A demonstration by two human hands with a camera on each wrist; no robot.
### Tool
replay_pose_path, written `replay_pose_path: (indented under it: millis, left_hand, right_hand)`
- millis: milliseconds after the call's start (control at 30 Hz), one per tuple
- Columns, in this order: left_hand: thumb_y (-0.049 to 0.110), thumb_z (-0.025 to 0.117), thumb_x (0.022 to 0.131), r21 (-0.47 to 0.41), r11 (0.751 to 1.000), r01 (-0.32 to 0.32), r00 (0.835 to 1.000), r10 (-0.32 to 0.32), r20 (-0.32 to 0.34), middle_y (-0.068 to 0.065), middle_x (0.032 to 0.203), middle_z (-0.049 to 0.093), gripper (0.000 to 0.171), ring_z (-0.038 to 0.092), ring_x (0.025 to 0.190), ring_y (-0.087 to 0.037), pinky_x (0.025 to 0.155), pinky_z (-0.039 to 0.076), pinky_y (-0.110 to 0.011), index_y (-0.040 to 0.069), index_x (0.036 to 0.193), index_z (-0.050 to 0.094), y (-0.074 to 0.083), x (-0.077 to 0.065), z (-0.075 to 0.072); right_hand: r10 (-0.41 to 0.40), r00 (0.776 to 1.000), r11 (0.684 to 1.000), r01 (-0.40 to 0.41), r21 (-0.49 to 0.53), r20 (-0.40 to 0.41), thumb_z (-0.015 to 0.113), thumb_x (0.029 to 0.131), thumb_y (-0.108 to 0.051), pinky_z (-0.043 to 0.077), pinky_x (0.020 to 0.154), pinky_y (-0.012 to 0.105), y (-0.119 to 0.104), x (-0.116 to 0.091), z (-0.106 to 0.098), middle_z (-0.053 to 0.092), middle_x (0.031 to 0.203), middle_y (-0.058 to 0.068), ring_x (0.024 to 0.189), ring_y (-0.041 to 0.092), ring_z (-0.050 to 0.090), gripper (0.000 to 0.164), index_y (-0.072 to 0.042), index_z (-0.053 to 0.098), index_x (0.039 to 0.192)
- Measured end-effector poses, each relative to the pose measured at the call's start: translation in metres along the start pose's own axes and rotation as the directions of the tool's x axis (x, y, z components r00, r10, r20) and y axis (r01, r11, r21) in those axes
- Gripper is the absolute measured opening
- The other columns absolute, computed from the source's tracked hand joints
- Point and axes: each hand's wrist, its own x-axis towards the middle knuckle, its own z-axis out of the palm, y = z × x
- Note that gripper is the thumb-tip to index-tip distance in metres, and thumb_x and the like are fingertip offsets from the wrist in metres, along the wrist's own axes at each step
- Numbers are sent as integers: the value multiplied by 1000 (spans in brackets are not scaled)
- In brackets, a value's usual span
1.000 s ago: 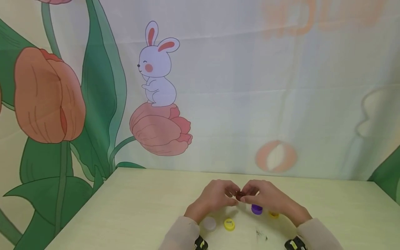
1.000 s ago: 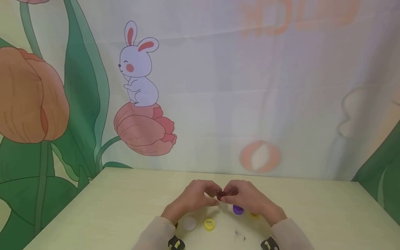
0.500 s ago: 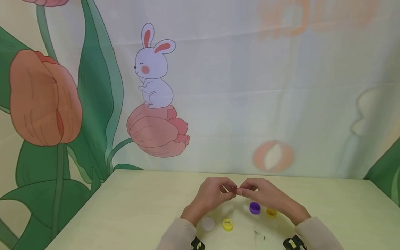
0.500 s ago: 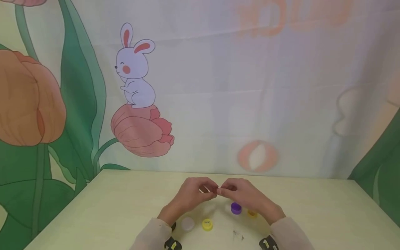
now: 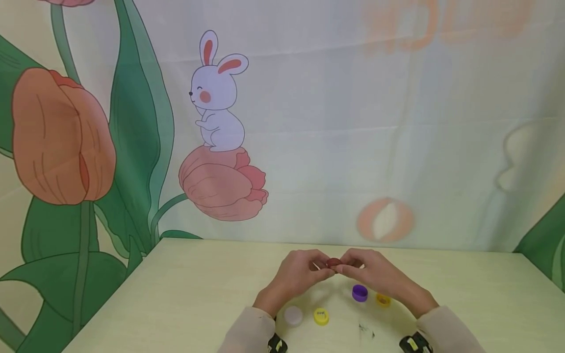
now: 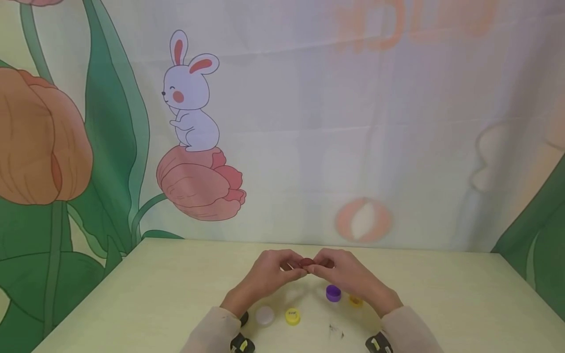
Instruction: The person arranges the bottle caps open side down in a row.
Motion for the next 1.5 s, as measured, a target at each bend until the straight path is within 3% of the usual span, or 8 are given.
replay_pose_path:
  millis: [333, 700, 867, 1200, 1500]
  left_hand:
    - [9, 85, 90, -9, 999, -53, 998, 53, -29, 3, 99, 80, 32, 72, 80, -8, 72, 54, -22, 14, 120, 76, 2, -1, 0]
    - [13, 87, 90, 15, 997, -77, 997, 77, -17, 6, 97, 78, 28, 70, 78, -5, 73, 54, -22, 16, 117, 78, 2, -1, 0]
    - [16, 88, 89, 20, 997, -78, 997, 78, -9, 8, 97, 78, 25, 69, 81, -4, 76, 53, -22, 16, 113, 80, 2, -1, -1]
    - [32, 86, 91, 96, 995, -37, 999, 39, -19, 17, 93, 76, 22, 66, 84, 0, 78, 51, -25, 22, 110, 83, 0, 0, -2]
    - [36, 91, 85, 83, 997, 3, 999, 1, -48, 16, 89, 76, 23, 66, 84, -2, 78, 51, -27, 22, 102, 84, 0, -1, -2]
  right_hand:
    - [-9, 1000, 999, 8, 48, 23, 63, 109, -31, 55, 80, 36, 1, -1, 0, 73, 104, 6, 94, 26, 68, 21, -13, 75, 108]
    - [2, 999, 995, -7, 99, 50, 60, 111, -30, 57, 83, 39, 0, -2, 1, 72, 107, 9, 96, 31, 69, 26, -8, 74, 109]
    - [-10, 999, 996, 7, 84, 45, 61, 110, -30, 58, 83, 36, -1, -3, 0, 74, 112, 3, 99, 34, 70, 24, -12, 76, 117]
    - [-39, 999, 998, 39, -53, 2, 66, 107, -33, 55, 82, 35, -2, -1, 1, 72, 103, -10, 95, 17, 66, 18, -21, 76, 115]
    - [-45, 999, 998, 46, -37, 22, 71, 103, -26, 56, 80, 33, -4, -2, 0, 71, 104, -9, 94, 16, 66, 13, -21, 76, 115]
